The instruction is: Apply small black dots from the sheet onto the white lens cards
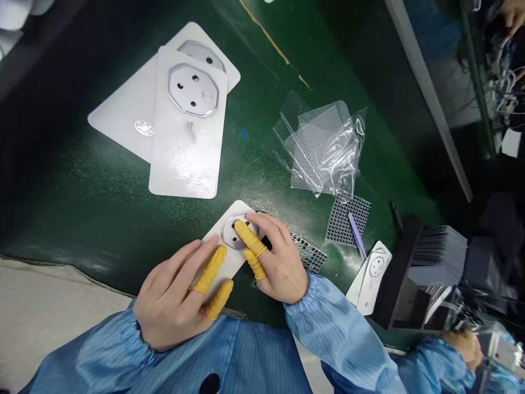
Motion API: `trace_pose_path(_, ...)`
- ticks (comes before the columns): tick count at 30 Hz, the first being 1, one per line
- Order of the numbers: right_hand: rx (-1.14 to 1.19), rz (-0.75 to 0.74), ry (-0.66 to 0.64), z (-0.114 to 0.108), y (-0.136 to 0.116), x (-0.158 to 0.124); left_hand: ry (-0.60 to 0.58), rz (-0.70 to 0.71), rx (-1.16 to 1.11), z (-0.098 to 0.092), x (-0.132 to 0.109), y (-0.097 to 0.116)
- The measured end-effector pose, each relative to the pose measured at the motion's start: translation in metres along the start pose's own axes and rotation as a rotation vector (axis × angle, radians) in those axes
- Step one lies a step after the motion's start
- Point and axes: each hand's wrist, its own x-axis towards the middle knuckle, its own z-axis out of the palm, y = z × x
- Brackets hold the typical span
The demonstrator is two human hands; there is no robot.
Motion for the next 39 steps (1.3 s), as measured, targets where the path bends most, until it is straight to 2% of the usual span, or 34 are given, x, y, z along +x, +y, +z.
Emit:
trace_pose_path(5,0.024,-0.029,0.006,-0.001,0.001,0.002,0.011,0.0,-0.001,-0.001,0.001,0.0)
trace_pose_path(11,-0.178,-0.072,-0.075,-0.004,-0.006,0.001,-0.007,-0.011,0.017,-0.001,0.001,0.0)
trace_pose_path(15,-0.259,-0.079,-0.059,0.001,-0.009,0.001,-0.004,0.004,0.042,-0.001,0.0,-0.001)
trace_pose_path(18,-0.095,-0.059,-0.003,0.003,-0.009,0.005,-0.012,0.012,0.043,0.0,-0.002,-0.001)
trace_pose_path(21,0.174,0.071,0.098,-0.009,-0.006,0.007,-0.018,0.021,0.039,0.0,-0.002,-0.001)
trace_pose_path(23,0.175,0.176,0.237,-0.024,0.003,-0.004,-0.02,0.026,0.035,-0.002,-0.001,-0.001)
trace_pose_path(24,0.072,0.225,0.327,-0.033,0.011,-0.013,-0.028,0.029,0.035,-0.004,-0.001,0.0)
trace_pose_path(26,-0.279,0.339,0.477,-0.048,0.036,-0.041,-0.07,0.035,0.041,-0.008,0.002,-0.001)
trace_pose_path(27,-0.468,0.423,0.485,-0.054,0.052,-0.057,-0.1,0.047,0.05,-0.01,0.004,-0.001)
trace_pose_path(28,-0.585,0.514,0.43,-0.058,0.068,-0.073,-0.132,0.06,0.062,-0.012,0.006,-0.002)
trace_pose_path(29,-0.62,0.597,0.399,-0.059,0.083,-0.088,-0.158,0.075,0.079,-0.013,0.009,-0.002)
trace_pose_path(31,-0.6,0.689,0.405,-0.057,0.108,-0.109,-0.196,0.099,0.126,-0.015,0.015,-0.004)
trace_pose_path(33,-0.555,0.712,0.459,-0.053,0.122,-0.118,-0.231,0.11,0.176,-0.014,0.021,-0.006)
trace_pose_path(39,-0.437,0.72,0.604,-0.05,0.126,-0.115,-0.322,0.122,0.281,-0.012,0.032,-0.005)
